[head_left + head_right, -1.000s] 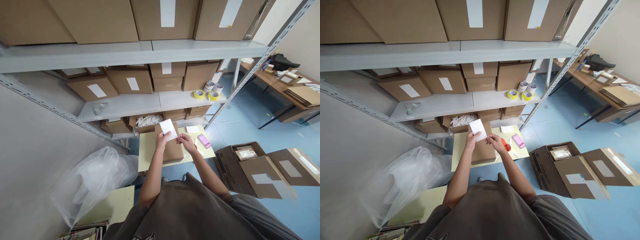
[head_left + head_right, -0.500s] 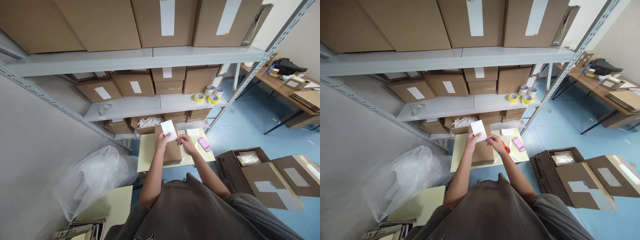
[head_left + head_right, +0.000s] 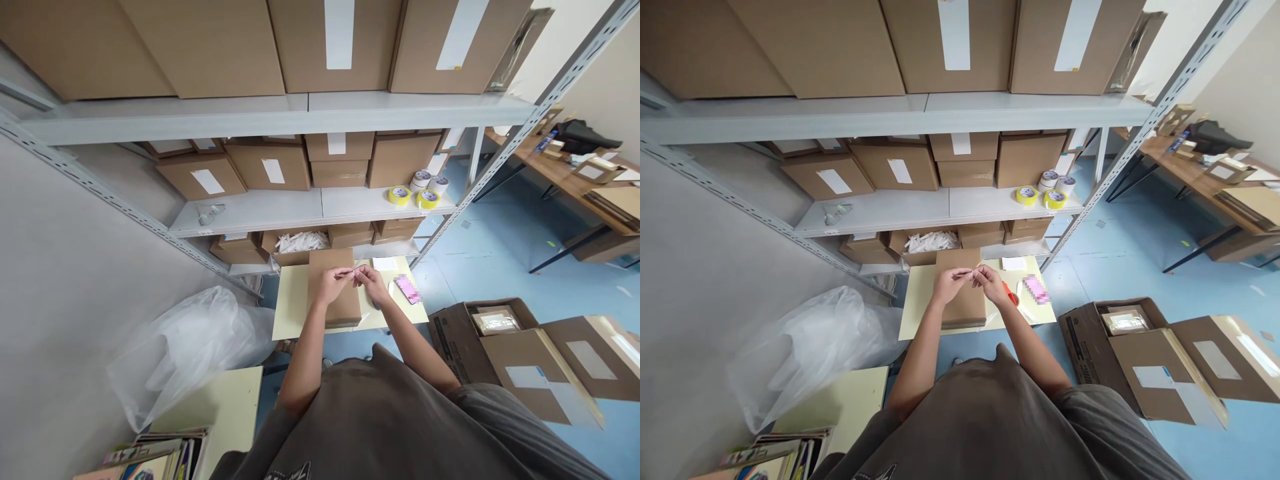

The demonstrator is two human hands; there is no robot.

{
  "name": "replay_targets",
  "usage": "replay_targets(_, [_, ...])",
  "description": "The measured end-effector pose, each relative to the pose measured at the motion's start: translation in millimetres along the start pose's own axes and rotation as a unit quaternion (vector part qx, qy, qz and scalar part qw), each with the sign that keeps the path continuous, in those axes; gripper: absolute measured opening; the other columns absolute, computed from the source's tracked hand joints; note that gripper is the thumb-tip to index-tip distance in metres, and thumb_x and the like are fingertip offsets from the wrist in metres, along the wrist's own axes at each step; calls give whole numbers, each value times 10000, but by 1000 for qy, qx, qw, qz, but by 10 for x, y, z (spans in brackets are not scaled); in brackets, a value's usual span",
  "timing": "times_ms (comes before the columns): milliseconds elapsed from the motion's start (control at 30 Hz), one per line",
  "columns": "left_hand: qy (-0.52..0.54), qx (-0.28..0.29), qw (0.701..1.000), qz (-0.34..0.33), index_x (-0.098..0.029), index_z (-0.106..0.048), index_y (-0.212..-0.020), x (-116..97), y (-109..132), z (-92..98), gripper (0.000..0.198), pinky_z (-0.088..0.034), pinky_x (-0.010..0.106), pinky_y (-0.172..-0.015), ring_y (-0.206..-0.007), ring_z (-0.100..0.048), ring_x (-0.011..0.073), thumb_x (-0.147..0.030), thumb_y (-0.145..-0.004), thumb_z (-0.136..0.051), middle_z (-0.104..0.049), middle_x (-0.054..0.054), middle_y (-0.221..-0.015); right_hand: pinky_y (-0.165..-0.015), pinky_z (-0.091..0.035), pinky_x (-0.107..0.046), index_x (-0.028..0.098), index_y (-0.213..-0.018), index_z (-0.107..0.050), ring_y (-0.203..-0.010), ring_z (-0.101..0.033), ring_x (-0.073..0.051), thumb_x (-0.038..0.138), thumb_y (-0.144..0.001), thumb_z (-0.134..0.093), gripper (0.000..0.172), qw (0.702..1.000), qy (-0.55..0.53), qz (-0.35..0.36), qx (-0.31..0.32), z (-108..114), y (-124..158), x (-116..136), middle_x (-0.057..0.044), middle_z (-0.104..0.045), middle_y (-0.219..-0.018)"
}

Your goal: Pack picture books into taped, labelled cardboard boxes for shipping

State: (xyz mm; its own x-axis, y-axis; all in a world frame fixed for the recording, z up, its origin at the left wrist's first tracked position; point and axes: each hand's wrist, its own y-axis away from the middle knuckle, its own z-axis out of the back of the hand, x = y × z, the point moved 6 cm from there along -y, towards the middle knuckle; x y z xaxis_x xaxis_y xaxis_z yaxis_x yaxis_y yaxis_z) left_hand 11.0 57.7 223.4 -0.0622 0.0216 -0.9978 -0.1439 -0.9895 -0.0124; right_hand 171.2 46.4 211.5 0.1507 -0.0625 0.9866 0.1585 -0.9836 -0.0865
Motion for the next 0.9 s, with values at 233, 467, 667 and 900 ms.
replay_targets(233, [57,-51,997,33,-222,-883,-929,-18,96,-16,275,-601,398,-930,-972,-786,301,-402,-727,-933,-849,92,-975,-717,-537,-355,253,-857,-695,-686,-608,-191,710,-914,-737,462,1000,22,1,-7,-41,-1,48,-13,-673,-751])
replay_targets(467, [36,-53,998,18,-206,-884,-941,5,82,-63,289,-600,371,-888,-953,-777,279,-458,-802,-859,-849,97,-989,-702,-546,-350,255,-859,-704,-673,-600,-190,724,-913,-729,473,1000,19,-3,-18,-26,6,13,-10,-651,-730])
replay_targets(667, [49,-55,997,15,-200,-881,-921,24,54,-95,311,-597,371,-884,-943,-772,278,-485,-798,-860,-846,99,-973,-704,-549,-337,243,-863,-702,-677,-605,-176,679,-928,-731,442,1000,11,-1,-16,0,-8,-1,-7,-650,-739])
replay_targets(900, [72,-61,995,30,-211,-879,-904,60,24,-96,302,-595,391,-931,-956,-775,287,-467,-746,-908,-846,102,-981,-688,-551,-329,242,-854,-701,-672,-610,-171,677,-902,-731,439,999,24,-2,-22,13,-43,39,-5,-653,-734])
